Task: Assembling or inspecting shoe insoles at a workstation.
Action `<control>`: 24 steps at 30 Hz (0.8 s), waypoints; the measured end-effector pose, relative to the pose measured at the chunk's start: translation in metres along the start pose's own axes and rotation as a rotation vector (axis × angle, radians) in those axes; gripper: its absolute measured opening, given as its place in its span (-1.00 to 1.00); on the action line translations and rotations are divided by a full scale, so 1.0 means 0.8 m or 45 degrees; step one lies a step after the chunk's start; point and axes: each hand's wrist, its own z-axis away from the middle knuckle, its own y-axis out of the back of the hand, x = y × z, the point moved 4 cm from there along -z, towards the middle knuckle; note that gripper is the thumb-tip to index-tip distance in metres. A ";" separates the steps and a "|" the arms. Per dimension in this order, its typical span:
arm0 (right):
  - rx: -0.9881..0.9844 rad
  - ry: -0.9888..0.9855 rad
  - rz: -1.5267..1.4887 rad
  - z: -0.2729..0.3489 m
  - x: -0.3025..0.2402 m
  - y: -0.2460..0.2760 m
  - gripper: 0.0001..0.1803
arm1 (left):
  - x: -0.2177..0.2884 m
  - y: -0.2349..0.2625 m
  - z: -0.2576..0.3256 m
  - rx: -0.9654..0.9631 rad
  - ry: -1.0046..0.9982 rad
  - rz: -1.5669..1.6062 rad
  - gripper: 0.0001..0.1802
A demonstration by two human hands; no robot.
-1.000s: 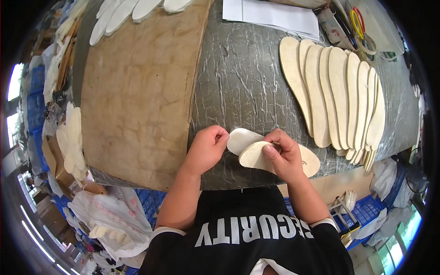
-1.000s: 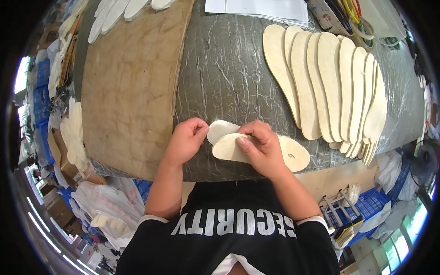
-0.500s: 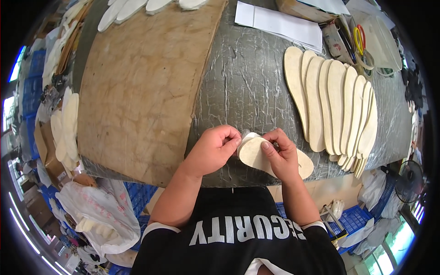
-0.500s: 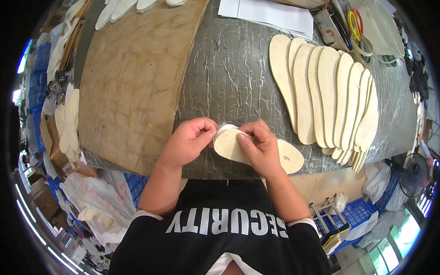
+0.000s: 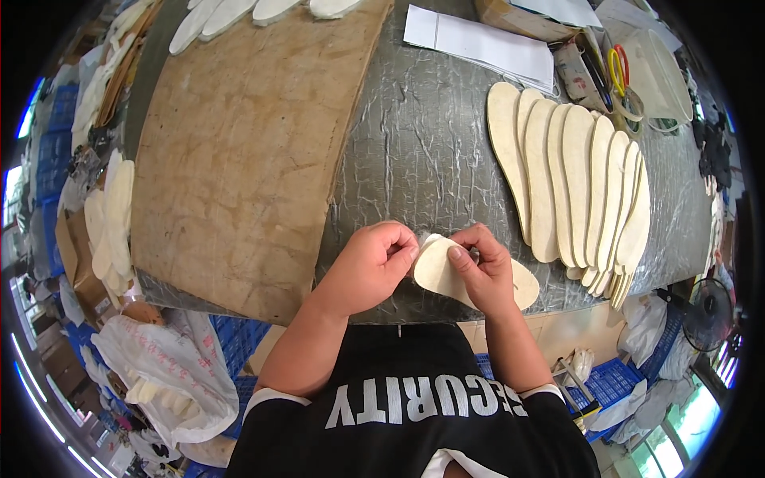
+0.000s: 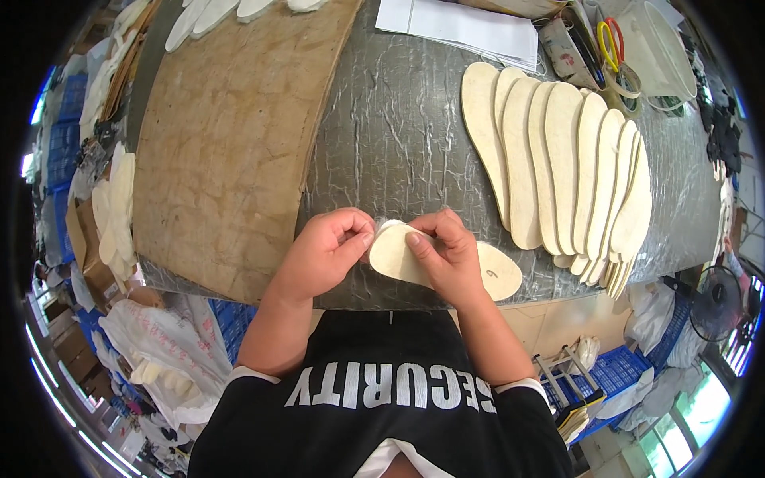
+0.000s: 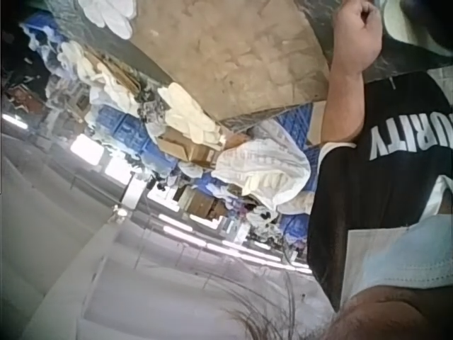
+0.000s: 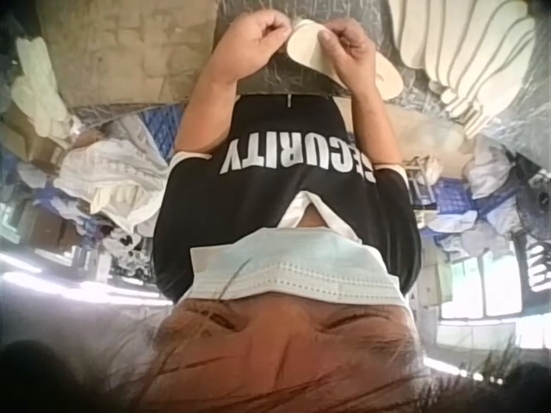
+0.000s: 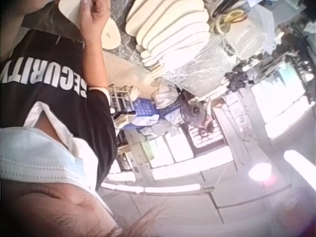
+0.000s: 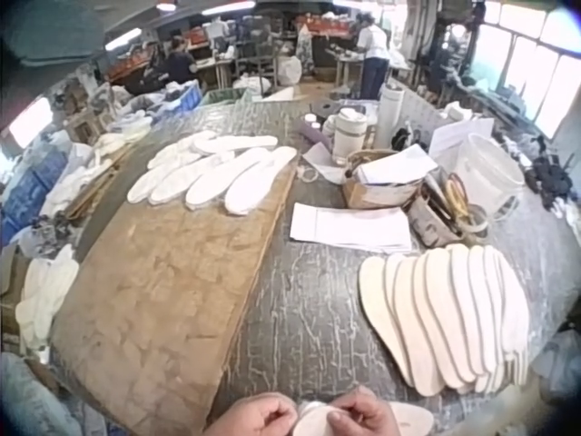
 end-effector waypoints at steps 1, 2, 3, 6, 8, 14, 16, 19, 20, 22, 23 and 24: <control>-0.042 0.009 -0.011 0.000 -0.001 -0.002 -0.91 | 0.003 0.000 0.001 0.028 -0.016 -0.053 -0.91; -0.027 0.001 0.006 0.000 -0.002 -0.001 -0.91 | 0.006 0.000 0.001 0.045 -0.050 -0.082 -0.92; 0.017 -0.010 0.040 0.001 -0.002 0.000 -0.92 | 0.008 -0.001 0.002 0.053 -0.035 -0.106 -0.92; 0.047 0.056 0.101 -0.001 -0.008 0.000 -0.92 | 0.019 -0.005 0.004 0.137 -0.133 -0.278 -0.93; 0.006 0.057 0.036 -0.003 -0.009 -0.001 -0.93 | 0.026 -0.007 0.006 0.195 -0.175 -0.316 -0.96; -0.108 -0.002 -0.041 -0.009 -0.004 0.004 -0.93 | 0.037 -0.012 0.010 0.258 -0.193 -0.444 -0.98; -0.140 -0.014 -0.057 -0.010 -0.001 0.005 -0.92 | 0.039 -0.014 0.009 0.280 -0.199 -0.528 -0.98; -0.118 -0.080 -0.283 -0.014 0.000 0.005 -0.89 | 0.046 -0.017 0.010 0.319 -0.257 -0.634 -0.96; -0.131 -0.102 -0.316 -0.015 -0.001 0.004 -0.87 | 0.048 -0.018 0.010 0.326 -0.271 -0.667 -0.95; -0.141 -0.122 -0.349 -0.020 -0.005 0.005 -0.84 | 0.053 -0.020 0.010 0.354 -0.270 -0.712 -0.94; -0.164 -0.112 -0.295 -0.023 -0.009 0.006 -0.82 | 0.055 -0.021 0.010 0.358 -0.261 -0.720 -0.94; -0.156 -0.111 -0.234 -0.026 -0.012 0.007 -0.80 | 0.057 -0.023 0.010 0.367 -0.260 -0.740 -0.94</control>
